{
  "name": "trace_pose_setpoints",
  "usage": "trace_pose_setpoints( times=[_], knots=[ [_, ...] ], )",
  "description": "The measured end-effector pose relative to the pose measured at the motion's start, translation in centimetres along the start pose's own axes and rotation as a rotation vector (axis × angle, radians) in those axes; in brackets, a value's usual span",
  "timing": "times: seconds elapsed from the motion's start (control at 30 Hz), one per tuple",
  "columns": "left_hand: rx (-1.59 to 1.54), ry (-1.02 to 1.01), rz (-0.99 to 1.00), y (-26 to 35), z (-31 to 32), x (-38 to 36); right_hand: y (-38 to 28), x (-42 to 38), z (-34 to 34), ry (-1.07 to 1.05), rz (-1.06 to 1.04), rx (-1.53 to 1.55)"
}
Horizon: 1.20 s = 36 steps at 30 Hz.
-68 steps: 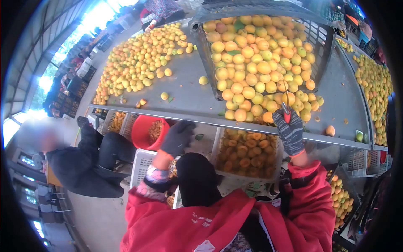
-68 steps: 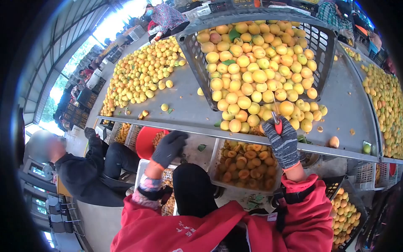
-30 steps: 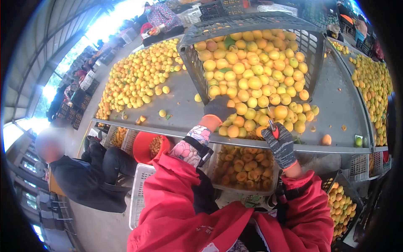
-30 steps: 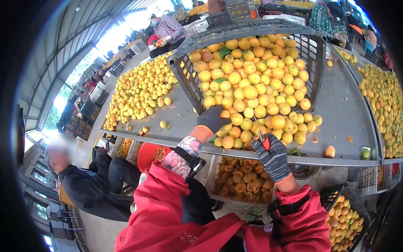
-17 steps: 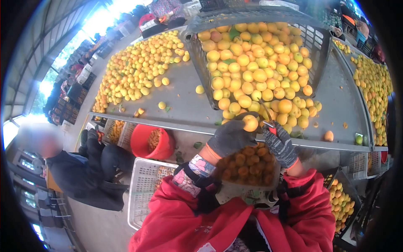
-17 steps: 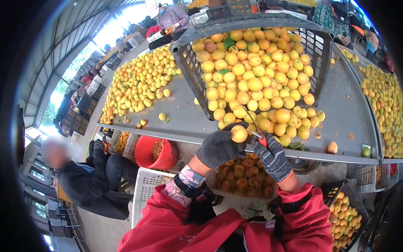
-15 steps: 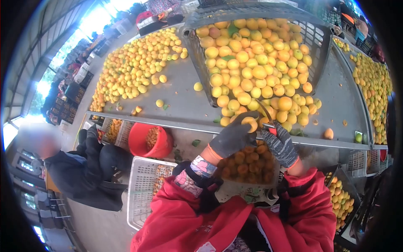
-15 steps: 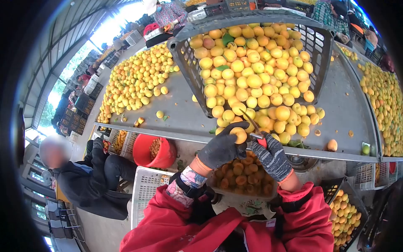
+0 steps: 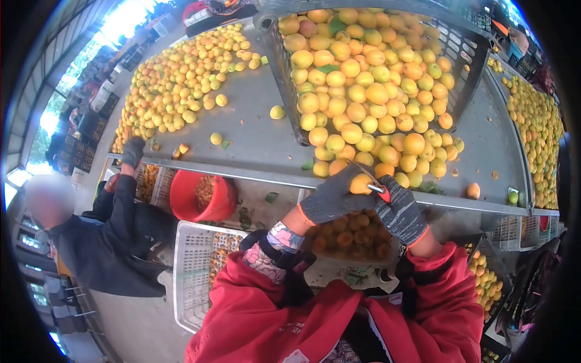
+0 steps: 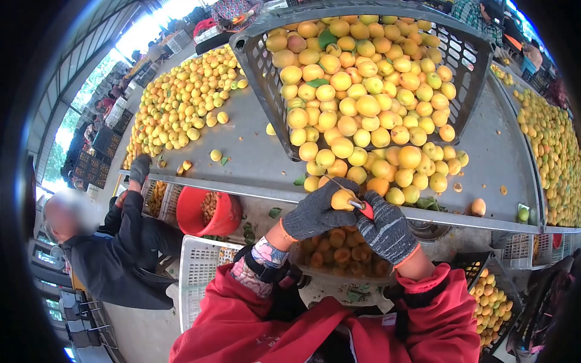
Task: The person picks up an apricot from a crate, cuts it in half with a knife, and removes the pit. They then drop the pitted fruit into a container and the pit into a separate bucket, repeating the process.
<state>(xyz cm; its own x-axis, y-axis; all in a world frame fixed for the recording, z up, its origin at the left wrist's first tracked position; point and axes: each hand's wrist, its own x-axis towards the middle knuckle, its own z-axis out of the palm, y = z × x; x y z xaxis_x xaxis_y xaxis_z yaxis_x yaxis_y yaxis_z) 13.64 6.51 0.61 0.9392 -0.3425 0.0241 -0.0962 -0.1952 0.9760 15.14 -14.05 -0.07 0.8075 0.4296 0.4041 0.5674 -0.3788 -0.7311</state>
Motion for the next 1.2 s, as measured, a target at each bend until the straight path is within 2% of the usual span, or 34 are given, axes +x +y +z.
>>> trace_pose_setpoints(
  times=[0.17,0.27,0.37,0.47,0.6,0.67,0.7,0.73,0.8,0.83,0.87,0.93,1.03,1.1,1.13,1.17,1.2],
  knots=[
    [-0.039,-0.045,-0.006,-0.1,-0.1,-0.5,0.1,-0.2,0.2,-0.019,-0.012,-0.082],
    [0.032,-0.046,0.012,0.1,-0.1,-0.6,0.4,-0.3,0.2,-0.094,0.059,-0.165],
    [0.027,-0.028,-0.002,0.8,0.0,-0.8,0.6,-0.5,0.4,-0.080,0.012,-0.204],
    [0.082,-0.074,0.073,0.7,-0.3,-0.6,0.1,-0.4,0.5,-0.159,0.074,-0.221],
    [-0.101,-0.058,0.124,0.0,0.1,-0.5,1.2,-1.0,1.6,-0.084,0.086,-0.073],
    [-0.034,-0.034,0.102,0.2,-0.2,-0.2,1.3,-1.0,2.2,-0.039,0.103,-0.026],
    [0.003,-0.024,0.094,0.5,-0.4,0.0,1.4,-0.9,1.9,-0.126,-0.065,-0.144],
    [0.035,-0.020,-0.002,1.7,-0.7,-0.2,1.7,-0.6,1.4,-0.212,-0.234,-0.263],
    [0.024,0.000,0.060,0.7,-0.7,-0.2,2.2,-0.5,0.5,-0.384,-0.568,-0.500],
    [0.018,0.010,0.089,0.6,-0.7,-0.2,2.3,-0.7,0.4,-0.360,-0.613,-0.487],
    [-0.008,-0.023,0.033,0.5,-0.8,-0.3,2.4,-1.0,0.4,-0.337,-0.658,-0.474],
    [-0.058,-0.089,-0.076,0.6,-1.3,-0.3,1.9,-1.2,0.3,-0.323,-0.652,-0.493],
    [-0.250,-0.013,0.134,-0.5,-0.9,0.0,-0.1,-1.2,-0.8,-0.342,-0.507,-0.594],
    [-0.423,0.010,0.110,-1.0,-1.0,0.2,-0.8,-0.3,-1.2,-0.344,-0.423,-0.660],
    [-0.507,0.023,0.097,-1.1,-1.1,0.3,0.2,0.5,-1.3,-0.201,-0.314,-0.076],
    [-0.592,0.044,0.076,-1.1,-1.1,0.3,1.2,0.9,-1.3,-0.123,-0.369,-0.226],
    [-0.677,0.064,0.055,-1.1,-1.1,0.3,1.4,0.7,-0.9,-0.125,-0.018,-0.033]
  ],
)
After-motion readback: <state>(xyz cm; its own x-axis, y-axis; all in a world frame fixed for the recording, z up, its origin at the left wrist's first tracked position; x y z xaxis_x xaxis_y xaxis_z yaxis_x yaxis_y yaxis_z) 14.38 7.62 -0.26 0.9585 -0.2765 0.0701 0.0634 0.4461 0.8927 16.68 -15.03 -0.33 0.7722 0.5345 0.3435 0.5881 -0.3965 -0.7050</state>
